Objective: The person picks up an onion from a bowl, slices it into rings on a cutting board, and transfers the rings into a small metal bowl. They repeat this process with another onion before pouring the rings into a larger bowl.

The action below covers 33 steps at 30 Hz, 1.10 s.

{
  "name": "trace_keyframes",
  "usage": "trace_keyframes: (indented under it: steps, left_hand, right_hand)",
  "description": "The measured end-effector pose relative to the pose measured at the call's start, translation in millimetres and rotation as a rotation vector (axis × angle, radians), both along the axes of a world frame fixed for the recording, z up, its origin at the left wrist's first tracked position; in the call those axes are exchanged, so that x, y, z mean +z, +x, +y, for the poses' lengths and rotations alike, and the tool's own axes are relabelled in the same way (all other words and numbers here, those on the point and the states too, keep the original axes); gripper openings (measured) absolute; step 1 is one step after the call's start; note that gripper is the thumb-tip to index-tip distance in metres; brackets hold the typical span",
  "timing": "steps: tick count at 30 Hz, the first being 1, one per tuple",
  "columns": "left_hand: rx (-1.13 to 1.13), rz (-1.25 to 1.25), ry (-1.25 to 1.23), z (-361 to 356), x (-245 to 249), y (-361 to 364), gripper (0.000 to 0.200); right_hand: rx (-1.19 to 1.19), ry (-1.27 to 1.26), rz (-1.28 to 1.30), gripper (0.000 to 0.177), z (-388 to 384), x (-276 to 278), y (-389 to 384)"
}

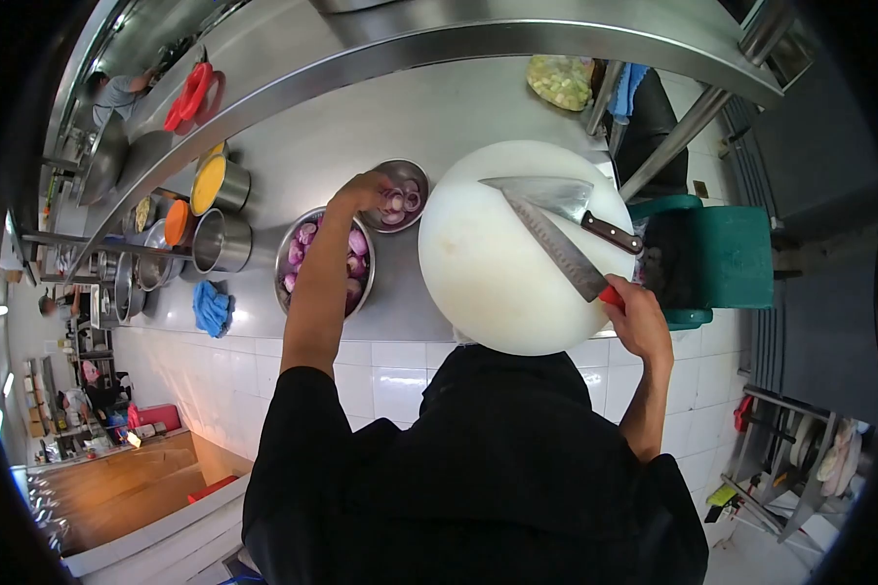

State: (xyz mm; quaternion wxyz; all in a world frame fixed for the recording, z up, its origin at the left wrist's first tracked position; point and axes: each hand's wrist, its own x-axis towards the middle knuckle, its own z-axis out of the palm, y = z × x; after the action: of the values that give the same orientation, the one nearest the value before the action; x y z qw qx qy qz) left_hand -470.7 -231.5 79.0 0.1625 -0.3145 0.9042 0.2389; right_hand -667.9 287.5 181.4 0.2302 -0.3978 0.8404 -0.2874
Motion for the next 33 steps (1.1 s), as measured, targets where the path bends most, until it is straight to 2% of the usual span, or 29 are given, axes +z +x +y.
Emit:
trace_keyframes:
  steps: [1,5,8,10,11,13,17,19,23,25,29,33]
  left_hand:
    - [0.089,0.050,0.080,-1,0,1,0.045]
    - [0.083,0.003,0.030,8,6,-1,0.040]
    - [0.014,0.141,0.031,7,0,6,0.034]
    - [0.176,0.185,0.247,6,0,8,0.032]
    - [0.178,0.185,0.249,9,1,10,0.032]
    - [0.382,0.388,0.455,13,3,11,0.029]
    - [0.344,0.436,0.407,24,17,8,0.024]
    - [0.019,0.445,-0.047,25,10,8,0.021]
    - [0.183,0.483,0.086,24,-2,5,0.024]
    - [0.392,0.446,0.451,22,0,5,0.031]
    - [0.402,0.525,0.486,25,-1,4,0.025]
    - [0.489,0.632,0.372,29,-22,-3,0.021]
  right_hand:
    - [-0.001,-0.003,-0.001,0.042,0,-1,-1]
    - [0.007,-0.021,0.006,0.042,1,-4,-1]
    - [0.009,-0.021,0.010,0.041,2,-4,-1]
    - [0.008,-0.009,-0.001,0.041,2,-2,-1]
    - [0.006,0.002,-0.007,0.041,1,0,0]
    - [0.005,0.013,-0.013,0.041,0,0,-1]
    - [0.004,-0.014,0.001,0.041,1,-3,-1]
    - [0.000,-0.007,-0.003,0.041,0,-2,-1]
    - [-0.005,-0.002,-0.009,0.042,2,-5,-2]
    - [0.002,-0.016,-0.004,0.042,1,-5,-3]
    - [-0.002,-0.006,-0.011,0.041,0,-2,-2]
    - [-0.005,-0.016,-0.002,0.040,1,-6,-3]
